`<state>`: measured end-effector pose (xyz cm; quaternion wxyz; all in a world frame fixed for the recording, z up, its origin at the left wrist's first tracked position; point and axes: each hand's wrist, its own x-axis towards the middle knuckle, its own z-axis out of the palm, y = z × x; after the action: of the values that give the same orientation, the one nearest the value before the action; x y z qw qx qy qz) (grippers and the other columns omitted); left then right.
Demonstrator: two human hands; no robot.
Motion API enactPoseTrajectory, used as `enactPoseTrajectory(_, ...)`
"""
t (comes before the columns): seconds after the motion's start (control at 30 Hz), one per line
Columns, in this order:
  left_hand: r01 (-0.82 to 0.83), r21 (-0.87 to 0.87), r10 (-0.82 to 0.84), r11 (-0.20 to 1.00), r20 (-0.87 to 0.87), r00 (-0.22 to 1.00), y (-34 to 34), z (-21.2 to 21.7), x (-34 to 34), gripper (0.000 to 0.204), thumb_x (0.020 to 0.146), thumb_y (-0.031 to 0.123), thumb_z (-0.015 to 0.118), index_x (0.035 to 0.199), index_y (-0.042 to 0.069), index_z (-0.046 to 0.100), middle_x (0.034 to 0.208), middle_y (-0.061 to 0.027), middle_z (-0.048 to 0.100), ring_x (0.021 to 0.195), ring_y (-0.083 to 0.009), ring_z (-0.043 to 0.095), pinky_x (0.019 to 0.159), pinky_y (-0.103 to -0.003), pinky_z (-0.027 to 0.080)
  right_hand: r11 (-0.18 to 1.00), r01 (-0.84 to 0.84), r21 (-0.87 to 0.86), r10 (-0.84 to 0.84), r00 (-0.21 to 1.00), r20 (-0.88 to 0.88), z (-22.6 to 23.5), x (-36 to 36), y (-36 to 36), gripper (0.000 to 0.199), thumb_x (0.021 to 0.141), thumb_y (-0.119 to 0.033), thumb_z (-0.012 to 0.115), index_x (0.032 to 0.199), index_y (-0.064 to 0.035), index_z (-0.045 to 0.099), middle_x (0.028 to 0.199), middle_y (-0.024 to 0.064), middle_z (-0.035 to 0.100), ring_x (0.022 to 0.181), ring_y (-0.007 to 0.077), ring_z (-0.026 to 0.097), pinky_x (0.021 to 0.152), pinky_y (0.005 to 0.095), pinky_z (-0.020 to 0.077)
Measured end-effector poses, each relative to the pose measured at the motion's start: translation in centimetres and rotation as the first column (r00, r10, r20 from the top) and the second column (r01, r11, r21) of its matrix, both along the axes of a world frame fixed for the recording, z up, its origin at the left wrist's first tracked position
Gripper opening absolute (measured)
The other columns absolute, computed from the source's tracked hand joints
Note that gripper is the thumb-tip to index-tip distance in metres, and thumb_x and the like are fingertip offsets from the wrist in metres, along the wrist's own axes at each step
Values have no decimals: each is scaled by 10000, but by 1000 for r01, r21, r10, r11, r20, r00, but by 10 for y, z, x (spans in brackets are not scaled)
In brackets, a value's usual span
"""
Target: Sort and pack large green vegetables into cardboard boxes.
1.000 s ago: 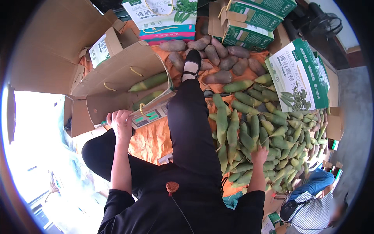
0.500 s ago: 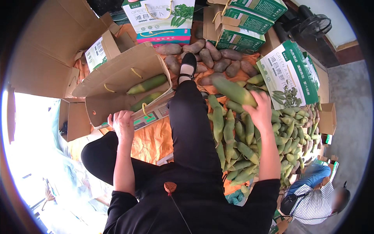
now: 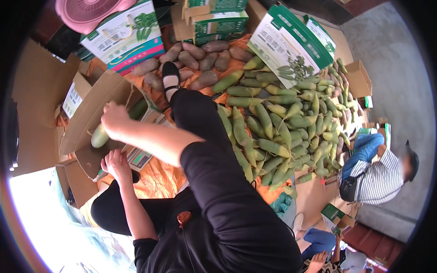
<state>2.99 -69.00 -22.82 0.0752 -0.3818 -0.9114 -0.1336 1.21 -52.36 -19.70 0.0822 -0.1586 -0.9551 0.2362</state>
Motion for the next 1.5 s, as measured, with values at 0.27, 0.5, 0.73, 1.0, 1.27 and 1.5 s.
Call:
enactPoseTrajectory(0.27,-22,-10,22,1000,18,1000,-8,-9,-4,139,737,90,654,866,141,666,865,-5,626,913,-235,551,958,-481,285,925,-212,-314,152,967,-206,71,53,1,365,695,-322,760,991,-126,673,977,94,616,992,297,574,793,430,466)
enactPoseTrajectory(0.5,-10,-42,8,999,-44,999,-4,-3,-5,120,773,111,638,889,141,650,902,-2,635,939,-223,557,960,-437,290,859,381,-343,-460,868,-188,45,214,159,348,776,-219,717,1076,-64,638,984,112,649,890,223,637,756,322,501)
enactPoseTrajectory(0.73,-17,-59,16,998,-19,1000,-2,-2,-2,112,793,117,618,900,129,651,907,-10,638,946,-221,555,993,-441,255,607,758,-239,-584,629,514,-155,376,186,323,733,-302,685,888,-22,642,890,169,648,877,343,608,755,420,474)
enactPoseTrajectory(1.0,5,-69,-8,998,-47,999,2,2,0,173,750,108,614,920,93,641,928,-43,638,941,-248,560,952,-399,312,197,960,-199,-780,276,561,-228,404,138,590,646,-336,798,1056,48,618,1007,178,660,923,284,635,806,362,478)
enactPoseTrajectory(1.27,-22,-54,20,998,-30,999,-2,0,-5,163,729,96,633,891,104,647,896,-44,642,901,-247,569,934,-401,319,174,983,-65,-674,167,719,-213,364,136,718,619,-419,792,1129,35,567,1142,223,606,1084,325,582,906,399,458)
enactPoseTrajectory(1.5,-24,31,24,999,12,1000,9,4,-1,179,665,47,676,826,121,651,851,-15,633,924,-228,566,967,-428,306,118,963,-241,-635,260,727,-250,402,149,563,586,-311,794,985,57,644,984,209,671,924,314,660,808,388,508)
